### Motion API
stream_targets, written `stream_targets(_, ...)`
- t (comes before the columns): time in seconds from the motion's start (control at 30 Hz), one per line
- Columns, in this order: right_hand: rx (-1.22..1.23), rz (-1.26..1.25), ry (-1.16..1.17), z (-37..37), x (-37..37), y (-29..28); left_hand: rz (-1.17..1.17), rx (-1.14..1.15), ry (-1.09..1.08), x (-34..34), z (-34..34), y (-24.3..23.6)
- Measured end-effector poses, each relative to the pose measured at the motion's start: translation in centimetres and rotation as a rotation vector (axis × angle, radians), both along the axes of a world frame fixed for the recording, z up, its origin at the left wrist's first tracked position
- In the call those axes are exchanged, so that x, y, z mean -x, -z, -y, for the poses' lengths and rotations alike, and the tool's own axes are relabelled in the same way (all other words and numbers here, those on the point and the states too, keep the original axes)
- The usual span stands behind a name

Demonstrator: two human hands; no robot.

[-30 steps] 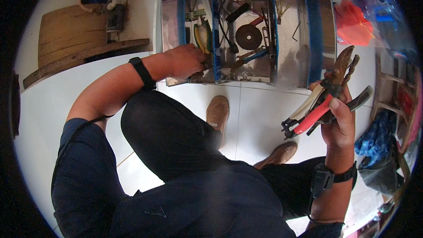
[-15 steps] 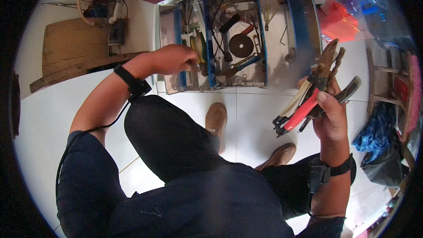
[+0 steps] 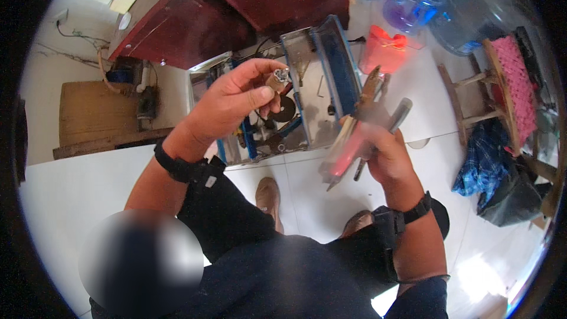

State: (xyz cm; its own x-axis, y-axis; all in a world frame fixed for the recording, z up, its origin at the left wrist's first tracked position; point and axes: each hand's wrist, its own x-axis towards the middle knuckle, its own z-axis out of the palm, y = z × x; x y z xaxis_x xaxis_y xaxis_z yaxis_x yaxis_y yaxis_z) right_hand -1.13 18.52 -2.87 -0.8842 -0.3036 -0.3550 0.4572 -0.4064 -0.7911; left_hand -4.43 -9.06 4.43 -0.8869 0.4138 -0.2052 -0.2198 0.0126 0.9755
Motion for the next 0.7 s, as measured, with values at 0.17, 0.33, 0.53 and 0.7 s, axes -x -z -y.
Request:
stream_targets(0.17,0.039,-0.049,0.010,0.7,-0.1,-0.5,0.011,-0.170,-0.031,-0.8,-3.0,1.2)
stream_targets(0.33,0.053,-0.031,0.027,1.1,-0.1,-0.2,0.032,-0.188,-0.043,-0.4,-3.9,2.0)
stream_targets(0.53,0.054,-0.001,0.023,1.4,0.2,0.2,-0.014,-0.144,-0.028,0.5,-4.3,2.0)
stream_targets(0.7,0.066,0.008,0.016,1.7,0.4,0.2,0.014,-0.106,-0.049,1.0,-4.5,1.9)
